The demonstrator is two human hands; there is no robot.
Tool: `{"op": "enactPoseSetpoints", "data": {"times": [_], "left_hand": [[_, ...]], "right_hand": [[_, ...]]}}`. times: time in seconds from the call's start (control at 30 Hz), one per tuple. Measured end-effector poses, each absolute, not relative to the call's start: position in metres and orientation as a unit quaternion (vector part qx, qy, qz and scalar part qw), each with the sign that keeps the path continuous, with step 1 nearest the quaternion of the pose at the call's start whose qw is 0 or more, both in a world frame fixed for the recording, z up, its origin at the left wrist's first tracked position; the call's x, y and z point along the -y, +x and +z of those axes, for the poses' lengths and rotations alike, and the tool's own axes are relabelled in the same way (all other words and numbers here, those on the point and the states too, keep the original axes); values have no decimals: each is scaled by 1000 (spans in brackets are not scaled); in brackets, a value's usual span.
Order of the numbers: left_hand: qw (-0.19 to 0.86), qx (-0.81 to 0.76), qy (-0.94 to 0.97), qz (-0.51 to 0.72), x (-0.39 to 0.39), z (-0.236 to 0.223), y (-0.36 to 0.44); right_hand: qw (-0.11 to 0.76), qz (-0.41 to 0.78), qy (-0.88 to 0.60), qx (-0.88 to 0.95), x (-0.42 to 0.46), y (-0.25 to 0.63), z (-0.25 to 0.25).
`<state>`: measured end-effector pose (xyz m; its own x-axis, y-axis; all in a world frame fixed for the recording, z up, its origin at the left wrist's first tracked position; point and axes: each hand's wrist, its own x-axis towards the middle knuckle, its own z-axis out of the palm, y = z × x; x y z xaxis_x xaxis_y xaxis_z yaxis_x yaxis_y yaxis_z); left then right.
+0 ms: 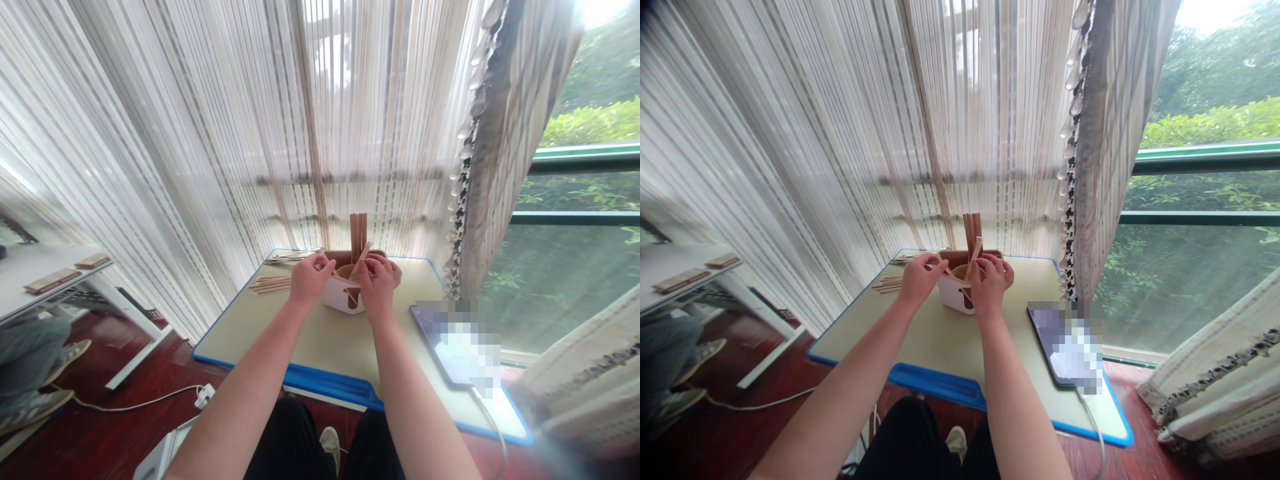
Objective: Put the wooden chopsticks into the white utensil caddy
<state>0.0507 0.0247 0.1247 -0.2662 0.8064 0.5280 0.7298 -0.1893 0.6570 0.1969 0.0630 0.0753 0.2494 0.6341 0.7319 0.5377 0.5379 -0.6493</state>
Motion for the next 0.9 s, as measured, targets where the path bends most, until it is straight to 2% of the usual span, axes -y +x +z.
{"op": "enactPoseSetpoints", "data": {"times": [0.1, 0.2, 0.5, 0.7, 0.9], "left_hand": [[43, -639, 583, 500, -21, 131, 54], [70, -652, 570, 494, -22, 134, 56], [49, -673, 568, 472, -23, 132, 62], [20, -650, 532, 542, -11, 116, 61], [-1, -653, 505, 564, -4, 90, 51]], "right_hand": [[669, 32, -450, 591, -56, 200, 80], [673, 40, -451, 585, -51, 198, 84], [587, 17, -474, 656, -57, 194, 81], [493, 28, -485, 722, -58, 195, 75], [518, 34, -478, 708, -58, 193, 73]]}}
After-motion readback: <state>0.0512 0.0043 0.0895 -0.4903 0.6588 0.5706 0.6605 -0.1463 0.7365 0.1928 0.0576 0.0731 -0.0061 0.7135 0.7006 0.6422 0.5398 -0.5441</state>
